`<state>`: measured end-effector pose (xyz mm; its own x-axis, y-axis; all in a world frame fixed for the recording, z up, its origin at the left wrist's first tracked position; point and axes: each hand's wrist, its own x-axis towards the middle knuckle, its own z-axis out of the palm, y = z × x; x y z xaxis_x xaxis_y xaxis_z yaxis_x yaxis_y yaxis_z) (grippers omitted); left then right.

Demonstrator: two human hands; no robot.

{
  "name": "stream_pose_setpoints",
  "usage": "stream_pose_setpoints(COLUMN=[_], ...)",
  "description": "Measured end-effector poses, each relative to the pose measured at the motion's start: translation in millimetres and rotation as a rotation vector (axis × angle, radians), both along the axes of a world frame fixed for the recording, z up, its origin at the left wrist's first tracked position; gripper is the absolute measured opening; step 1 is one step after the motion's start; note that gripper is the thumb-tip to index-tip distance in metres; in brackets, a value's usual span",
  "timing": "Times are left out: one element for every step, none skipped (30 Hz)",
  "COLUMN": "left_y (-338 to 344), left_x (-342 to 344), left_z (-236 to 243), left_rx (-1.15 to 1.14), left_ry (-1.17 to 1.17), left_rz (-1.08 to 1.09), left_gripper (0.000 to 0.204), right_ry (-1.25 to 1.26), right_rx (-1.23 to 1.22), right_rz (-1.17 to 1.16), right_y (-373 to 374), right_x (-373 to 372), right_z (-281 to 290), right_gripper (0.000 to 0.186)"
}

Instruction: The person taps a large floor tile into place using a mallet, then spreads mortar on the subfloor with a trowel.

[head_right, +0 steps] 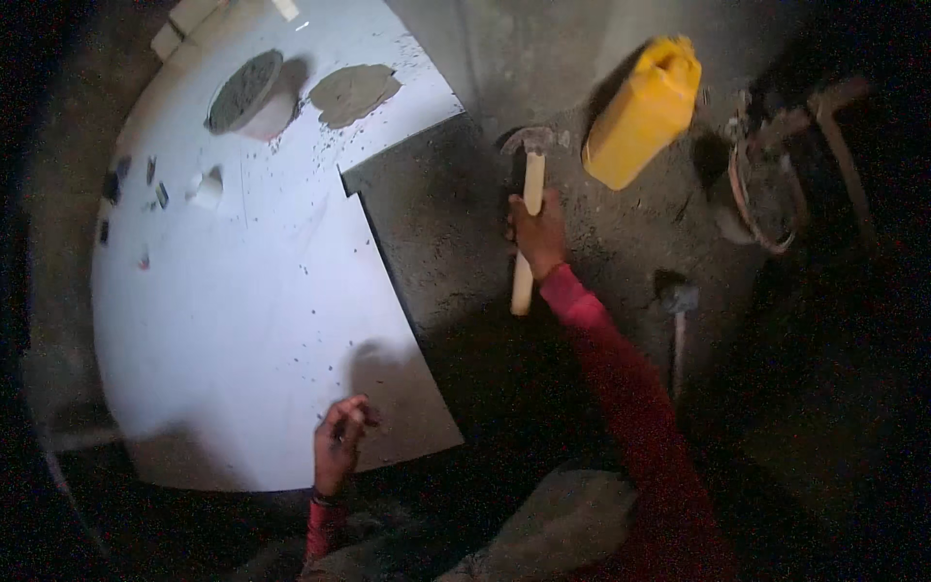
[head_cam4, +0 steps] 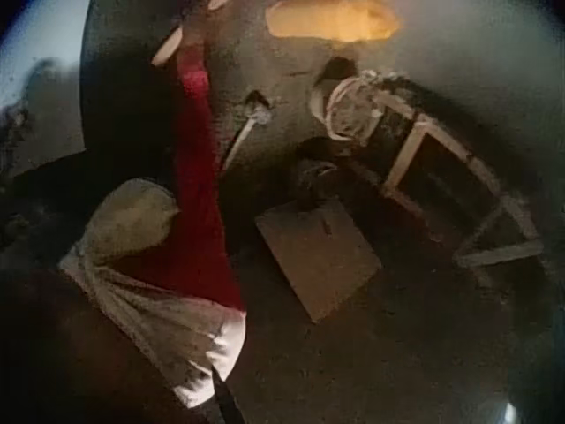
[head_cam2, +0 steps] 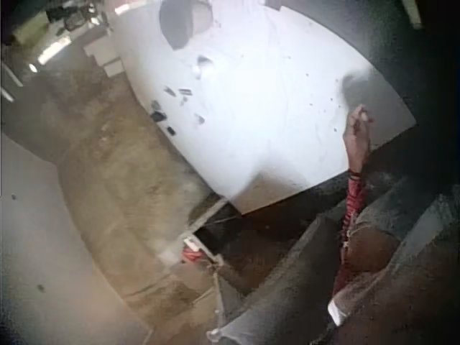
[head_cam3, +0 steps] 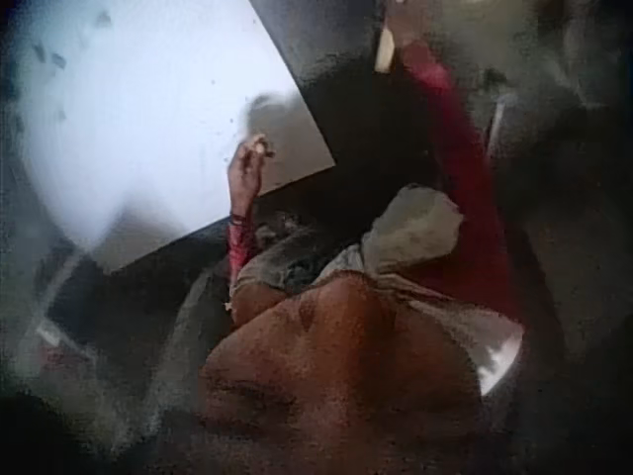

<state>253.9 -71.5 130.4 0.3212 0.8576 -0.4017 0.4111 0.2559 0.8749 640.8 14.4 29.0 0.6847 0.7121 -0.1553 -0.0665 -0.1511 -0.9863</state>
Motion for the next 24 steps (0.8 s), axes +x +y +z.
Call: stream_pose_setpoints(left_y=[-6.2, -14.4, -23.9, -32.1, -41.5, -51.0, -57.6, -63.7, -67.6, -68.8, -70.2, -72.9, -74.2, -74.8, -77.1, -80.7, -83.9, -86.5, -87.8, -86.6, -84.3, -81.1, -74.5, -64.6], left_x=[-4.9, -11.9, -20.9, -31.6, -42.4, -53.3, -66.4, -78.6, -92.3, -104.8, -116.2, -126.2, -135.1, -141.5, -145.1, -145.3, -142.9, -137.3, -129.3, -119.0, -106.8, -93.5, -80.2, -68.1], left_z=[4.8, 10.4, 16.1, 21.2, 25.1, 28.4, 33.5, 38.3, 47.1, 54.6, 62.7, 71.4, 81.2, 89.9, 95.0, 98.4, 100.3, 100.6, 100.5, 99.0, 96.6, 94.8, 93.1, 90.9], left_rx=[-0.002, -0.020, 0.021, -0.181, -0.221, -0.261, -0.215, -0.170, -0.108, -0.047, -0.035, -0.244, -0.445, -0.635, -0.631, -0.538, -0.440, -0.440, -0.387, -0.333, -0.333, -0.177, -0.020, -0.025], left_ry=[0.083, 0.142, 0.218, 0.231, 0.253, 0.274, 0.302, 0.332, 0.465, 0.598, 0.629, 0.321, 0.017, -0.295, -0.271, -0.030, 0.205, 0.216, 0.201, 0.180, 0.182, 0.284, 0.381, 0.381], left_rz=[-0.037, -0.088, -0.169, -0.038, 0.012, 0.064, 0.047, 0.031, -0.138, -0.311, -0.326, -0.197, -0.060, 0.087, 0.086, 0.130, 0.172, 0.174, 0.163, 0.149, 0.147, -0.041, -0.230, -0.231], left_gripper=[0.023, 0.022, 0.021, 0.019, 0.025, 0.031, 0.039, 0.046, 0.045, 0.052, 0.052, 0.058, 0.064, 0.070, 0.070, 0.072, 0.074, 0.074, 0.071, 0.068, 0.068, 0.061, 0.055, 0.055], right_ry=[0.068, 0.099, 0.386, 0.638, 0.701, 0.665, 0.647, 0.662, 0.710, 0.757, 0.767, 0.777, 0.881, 0.895, 0.894, 0.905, 0.869, 0.729, 0.631, 0.564, 0.555, 0.573, 0.588, 0.452], right_rx=[0.088, 0.108, 0.132, 0.160, 0.177, 0.237, 0.267, 0.297, 0.397, 0.499, 0.623, 0.593, 0.541, 0.512, 0.477, 0.387, 0.458, 0.362, 0.305, 0.399, 0.442, 0.465, 0.486, 0.486], right_rz=[-0.043, -0.070, -0.136, -0.248, -0.212, -0.398, -0.573, -0.605, -0.649, -0.697, -0.765, -0.889, -0.886, -0.871, -0.821, -0.635, -0.670, -0.717, -0.748, -0.808, -0.753, -0.906, -1.060, -1.066], right_y=[12.3, 22.8, 34.6, 43.8, 54.6, 69.9, 84.3, 96.8, 110.7, 123.4, 135.2, 144.6, 153.4, 161.3, 166.7, 171.6, 174.3, 176.8, 177.5, 178.6, 178.0, 177.8, 176.4, 174.5], right_x=[-4.9, -4.5, -5.3, -9.1, -14.1, -24.8, -36.7, -42.0, -45.9, -48.1, -51.1, -54.1, -56.4, -57.8, -58.8, -58.6, -59.3, -59.8, -60.7, -61.8, -63.2, -65.0, -66.6, -68.6], right_z=[-8.8, -14.5, -19.0, -23.0, -25.4, -25.9, -24.6, -21.4, -16.9, -12.9, -9.3, -7.2, -6.4, -7.0, -10.2, -14.8, -20.9, -26.7, -32.1, -36.0, -39.2, -40.5, -40.8, -40.2], right_gripper=[0.022, 0.022, 0.023, 0.023, 0.023, 0.023, 0.022, 0.022, 0.024, 0.028, 0.033, 0.042, 0.042, 0.051, 0.061, 0.062, 0.062, 0.063, 0.062, 0.061, 0.061, 0.057, 0.053, 0.057])
